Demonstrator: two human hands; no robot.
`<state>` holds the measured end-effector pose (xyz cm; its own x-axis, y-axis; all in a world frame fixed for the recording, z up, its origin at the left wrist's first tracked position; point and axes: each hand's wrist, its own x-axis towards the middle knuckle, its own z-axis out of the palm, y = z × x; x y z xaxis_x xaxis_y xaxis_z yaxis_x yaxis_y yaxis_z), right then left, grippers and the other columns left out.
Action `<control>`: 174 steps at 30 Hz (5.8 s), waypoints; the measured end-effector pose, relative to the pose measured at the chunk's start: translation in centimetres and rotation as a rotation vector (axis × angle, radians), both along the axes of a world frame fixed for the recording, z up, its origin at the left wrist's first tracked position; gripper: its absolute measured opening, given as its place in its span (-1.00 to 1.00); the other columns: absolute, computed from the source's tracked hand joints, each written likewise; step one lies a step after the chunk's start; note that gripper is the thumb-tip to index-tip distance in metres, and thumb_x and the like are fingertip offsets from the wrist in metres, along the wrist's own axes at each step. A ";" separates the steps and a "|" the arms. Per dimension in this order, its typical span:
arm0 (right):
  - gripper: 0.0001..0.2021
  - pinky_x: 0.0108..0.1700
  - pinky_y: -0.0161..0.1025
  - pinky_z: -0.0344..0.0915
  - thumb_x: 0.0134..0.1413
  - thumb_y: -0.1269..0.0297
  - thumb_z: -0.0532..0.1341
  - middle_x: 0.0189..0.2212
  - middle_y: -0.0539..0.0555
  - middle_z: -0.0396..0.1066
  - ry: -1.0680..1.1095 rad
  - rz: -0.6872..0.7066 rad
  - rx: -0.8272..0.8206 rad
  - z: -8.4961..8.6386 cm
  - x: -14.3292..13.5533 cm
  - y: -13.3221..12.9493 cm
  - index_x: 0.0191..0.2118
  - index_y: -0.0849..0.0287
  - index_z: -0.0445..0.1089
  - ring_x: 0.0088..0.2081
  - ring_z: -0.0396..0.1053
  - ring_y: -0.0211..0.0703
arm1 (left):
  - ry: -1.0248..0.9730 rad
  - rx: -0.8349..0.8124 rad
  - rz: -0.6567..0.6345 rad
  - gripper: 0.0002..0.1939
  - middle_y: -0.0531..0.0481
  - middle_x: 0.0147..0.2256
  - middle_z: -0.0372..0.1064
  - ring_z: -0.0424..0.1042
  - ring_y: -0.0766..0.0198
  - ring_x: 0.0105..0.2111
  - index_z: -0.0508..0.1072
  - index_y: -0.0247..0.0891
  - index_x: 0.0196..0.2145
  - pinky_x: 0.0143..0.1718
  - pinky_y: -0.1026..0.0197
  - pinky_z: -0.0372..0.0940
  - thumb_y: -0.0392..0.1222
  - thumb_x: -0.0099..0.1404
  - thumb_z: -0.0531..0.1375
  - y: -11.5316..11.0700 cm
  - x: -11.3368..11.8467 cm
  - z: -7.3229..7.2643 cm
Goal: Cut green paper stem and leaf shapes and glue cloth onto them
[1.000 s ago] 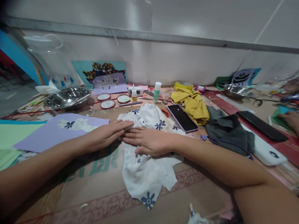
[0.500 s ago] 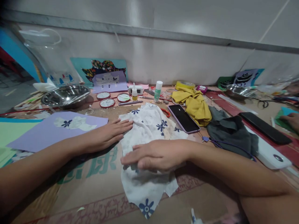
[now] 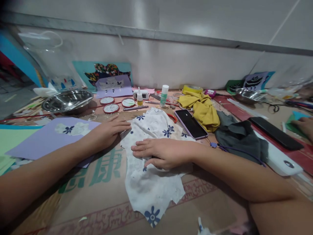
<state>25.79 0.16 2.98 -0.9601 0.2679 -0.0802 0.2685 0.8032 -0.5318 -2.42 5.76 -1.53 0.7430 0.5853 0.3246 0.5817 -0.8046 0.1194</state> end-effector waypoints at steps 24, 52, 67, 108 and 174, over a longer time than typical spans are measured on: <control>-0.41 0.46 -0.04 -0.11 0.25 0.40 0.17 0.38 0.28 0.10 0.010 -0.001 0.045 0.1 0.0 0.0 0.38 0.35 0.16 0.44 -0.02 -0.06 | -0.002 -0.028 -0.026 -0.56 -0.16 0.27 0.30 0.24 0.07 0.31 0.42 -0.26 0.19 0.33 -0.03 0.16 -0.16 0.48 -0.03 -2.7 1.3 0.4; -0.29 0.44 0.04 -0.07 0.31 0.03 0.18 0.39 0.45 -0.02 0.021 -0.023 0.080 -0.7 -1.3 -1.9 0.39 0.43 0.12 0.45 -0.10 0.14 | 0.142 -0.177 0.142 -0.42 -0.24 0.39 0.01 0.02 -0.05 0.39 0.22 -0.34 0.34 0.39 -0.20 -0.08 -0.03 0.47 -0.03 -1.7 1.1 -0.1; -0.24 0.45 0.15 -0.20 0.31 -0.03 0.17 0.43 0.41 -0.11 0.029 -0.185 0.060 -0.8 -1.3 -1.5 0.43 0.35 0.02 0.47 -0.18 0.16 | 0.165 -0.177 0.152 -0.40 -0.27 0.40 0.00 0.02 -0.05 0.40 0.19 -0.40 0.35 0.39 -0.17 -0.06 -0.03 0.48 -0.05 -1.8 1.3 0.1; -0.34 0.36 0.06 0.16 0.31 -0.01 0.18 0.31 0.44 0.19 0.112 -0.106 0.297 -2.3 -1.5 -1.8 0.28 0.49 0.26 0.36 0.16 0.18 | -0.359 -0.101 0.262 -0.80 -0.06 -0.37 0.43 0.40 0.09 -0.30 0.39 -0.21 -0.41 -0.22 0.07 0.27 -0.28 0.27 -0.01 -2.3 1.0 1.9; -0.38 0.33 0.12 0.19 0.33 0.02 0.16 0.30 0.45 0.21 0.137 -0.118 0.270 -2.3 -1.4 -1.9 0.30 0.42 0.26 0.36 0.15 0.16 | -0.712 -0.514 0.356 -0.76 -0.04 -0.30 0.58 0.56 0.10 -0.25 0.56 -0.18 -0.20 -0.15 0.06 0.46 -0.05 0.33 0.15 -2.2 1.6 1.7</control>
